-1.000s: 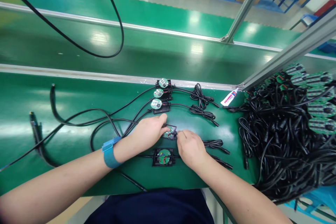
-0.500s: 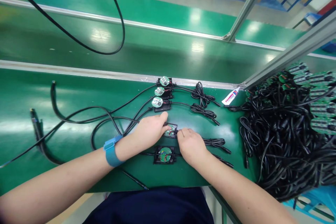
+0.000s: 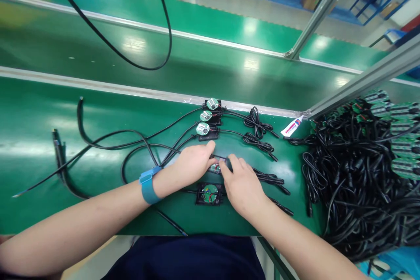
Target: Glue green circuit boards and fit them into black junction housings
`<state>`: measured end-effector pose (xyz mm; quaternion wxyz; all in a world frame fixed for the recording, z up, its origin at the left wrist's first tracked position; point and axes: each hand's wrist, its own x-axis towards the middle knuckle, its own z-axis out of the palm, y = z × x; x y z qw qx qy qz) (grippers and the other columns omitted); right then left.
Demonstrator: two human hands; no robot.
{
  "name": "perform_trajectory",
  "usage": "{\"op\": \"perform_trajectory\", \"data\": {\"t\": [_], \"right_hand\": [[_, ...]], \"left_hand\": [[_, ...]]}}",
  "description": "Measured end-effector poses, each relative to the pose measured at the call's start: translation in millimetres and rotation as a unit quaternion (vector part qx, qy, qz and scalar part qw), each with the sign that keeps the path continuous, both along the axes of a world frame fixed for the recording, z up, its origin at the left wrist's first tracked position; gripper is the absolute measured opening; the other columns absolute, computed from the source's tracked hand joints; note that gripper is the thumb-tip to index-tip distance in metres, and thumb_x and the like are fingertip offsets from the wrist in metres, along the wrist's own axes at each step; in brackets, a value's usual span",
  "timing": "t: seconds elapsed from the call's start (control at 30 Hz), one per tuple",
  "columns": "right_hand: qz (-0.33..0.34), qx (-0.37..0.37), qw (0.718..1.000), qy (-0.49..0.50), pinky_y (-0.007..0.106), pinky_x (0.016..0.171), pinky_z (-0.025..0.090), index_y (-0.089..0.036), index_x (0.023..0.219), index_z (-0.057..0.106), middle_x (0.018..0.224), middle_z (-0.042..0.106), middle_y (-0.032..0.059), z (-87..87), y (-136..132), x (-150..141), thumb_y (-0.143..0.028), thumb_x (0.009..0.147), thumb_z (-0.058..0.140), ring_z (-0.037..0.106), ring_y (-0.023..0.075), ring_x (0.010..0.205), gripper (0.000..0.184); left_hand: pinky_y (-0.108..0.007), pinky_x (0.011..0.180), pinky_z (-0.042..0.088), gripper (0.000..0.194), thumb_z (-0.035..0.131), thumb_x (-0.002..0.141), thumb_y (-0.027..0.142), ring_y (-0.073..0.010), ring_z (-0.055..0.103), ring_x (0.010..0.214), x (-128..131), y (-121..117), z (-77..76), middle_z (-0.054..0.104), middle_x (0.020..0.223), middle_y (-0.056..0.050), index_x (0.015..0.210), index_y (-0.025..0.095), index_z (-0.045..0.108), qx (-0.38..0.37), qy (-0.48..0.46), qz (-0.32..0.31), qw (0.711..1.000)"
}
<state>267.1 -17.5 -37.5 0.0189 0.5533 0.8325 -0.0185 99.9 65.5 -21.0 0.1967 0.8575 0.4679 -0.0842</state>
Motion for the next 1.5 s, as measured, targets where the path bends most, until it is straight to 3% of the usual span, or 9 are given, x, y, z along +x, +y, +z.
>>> {"op": "perform_trajectory", "data": {"t": [0.17, 0.3, 0.43, 0.57, 0.83, 0.97, 1.13, 1.3, 1.5], "right_hand": [[0.044, -0.019, 0.999, 0.020, 0.044, 0.089, 0.053, -0.014, 0.135, 0.059, 0.142, 0.051, 0.0214, -10.7, -1, 3, -0.029, 0.101, 0.049, 0.055, 0.0306, 0.113, 0.039], [0.054, -0.018, 0.998, 0.012, 0.047, 0.091, 0.052, -0.008, 0.134, 0.060, 0.143, 0.049, 0.0263, -15.6, 3, -2, -0.034, 0.098, 0.056, 0.053, 0.0339, 0.119, 0.044], [0.058, -0.023, 0.997, 0.045, 0.045, 0.093, 0.051, -0.008, 0.128, 0.064, 0.140, 0.053, 0.0238, -18.5, 6, -3, -0.029, 0.099, 0.053, 0.053, 0.0310, 0.117, 0.037], [0.037, -0.009, 0.995, 0.088, 0.044, 0.093, 0.050, -0.011, 0.124, 0.066, 0.136, 0.056, 0.0205, -21.2, 6, -1, -0.024, 0.100, 0.050, 0.053, 0.0284, 0.112, 0.032], [0.014, -0.024, 0.998, 0.057, 0.039, 0.084, 0.047, -0.016, 0.130, 0.062, 0.122, 0.061, 0.0161, -13.1, 7, -7, -0.017, 0.099, 0.048, 0.053, 0.0251, 0.097, 0.034], [0.009, -0.024, 0.999, 0.040, 0.038, 0.084, 0.044, -0.020, 0.143, 0.053, 0.117, 0.062, 0.0149, -11.0, 8, -10, -0.015, 0.096, 0.052, 0.053, 0.0248, 0.097, 0.047], [0.010, -0.053, 0.998, 0.041, 0.036, 0.078, 0.041, -0.025, 0.145, 0.052, 0.108, 0.061, 0.0137, -10.8, 12, -8, -0.019, 0.097, 0.056, 0.053, 0.0245, 0.094, 0.049], [0.032, -0.074, 0.996, 0.044, 0.037, 0.080, 0.040, -0.021, 0.144, 0.053, 0.113, 0.060, 0.0152, -8.7, 18, -3, -0.023, 0.097, 0.059, 0.054, 0.0262, 0.099, 0.048], [0.052, -0.072, 0.996, 0.025, 0.037, 0.078, 0.038, -0.024, 0.143, 0.053, 0.121, 0.058, 0.0170, -5.1, 17, -1, -0.023, 0.100, 0.052, 0.054, 0.0267, 0.098, 0.043]], "left_hand": [[-0.036, 0.072, 0.052, 0.035, 0.061, 0.093, 0.034, -0.0297, 0.071, 0.090, -8, 2, -6.0, 0.073, 0.095, -0.014, 0.119, 0.012, 0.051, 0.011, -0.025, -0.009, 1.000], [-0.034, 0.074, 0.051, 0.039, 0.059, 0.093, 0.044, -0.0260, 0.070, 0.087, -27, 3, -12.7, 0.073, 0.094, -0.011, 0.116, 0.014, 0.056, 0.015, -0.112, 0.014, 0.993], [-0.033, 0.081, 0.051, 0.025, 0.044, 0.101, 0.030, -0.0209, 0.066, 0.084, -42, 0, -15.8, 0.071, 0.088, -0.008, 0.092, 0.017, 0.064, 0.002, -0.165, -0.009, 0.986], [-0.033, 0.082, 0.051, 0.024, 0.042, 0.100, 0.023, -0.0195, 0.064, 0.085, -47, -5, -18.0, 0.069, 0.090, -0.007, 0.095, 0.018, 0.065, 0.015, -0.198, -0.042, 0.979], [-0.031, 0.081, 0.049, 0.028, 0.040, 0.102, 0.027, -0.0186, 0.063, 0.085, -58, -6, -27.5, 0.069, 0.091, -0.006, 0.098, 0.019, 0.067, 0.008, -0.215, -0.069, 0.974], [-0.029, 0.079, 0.048, 0.027, 0.040, 0.101, 0.022, -0.0166, 0.063, 0.082, -62, -1, -31.3, 0.070, 0.090, -0.004, 0.096, 0.019, 0.067, -0.013, -0.235, -0.075, 0.969], [-0.030, 0.075, 0.046, 0.032, 0.037, 0.098, 0.014, -0.0172, 0.060, 0.076, -59, 5, -33.5, 0.066, 0.081, -0.004, 0.093, 0.019, 0.068, 0.032, -0.194, -0.120, 0.973], [-0.029, 0.068, 0.045, 0.035, 0.037, 0.091, 0.004, -0.0182, 0.057, 0.073, -56, 10, -35.9, 0.063, 0.081, -0.005, 0.097, 0.019, 0.069, 0.084, -0.145, -0.161, 0.973], [-0.025, 0.068, 0.046, 0.035, 0.037, 0.091, 0.002, -0.0150, 0.059, 0.074, -61, 13, -41.6, 0.064, 0.083, -0.003, 0.096, 0.018, 0.068, 0.043, -0.222, -0.163, 0.960]]}}
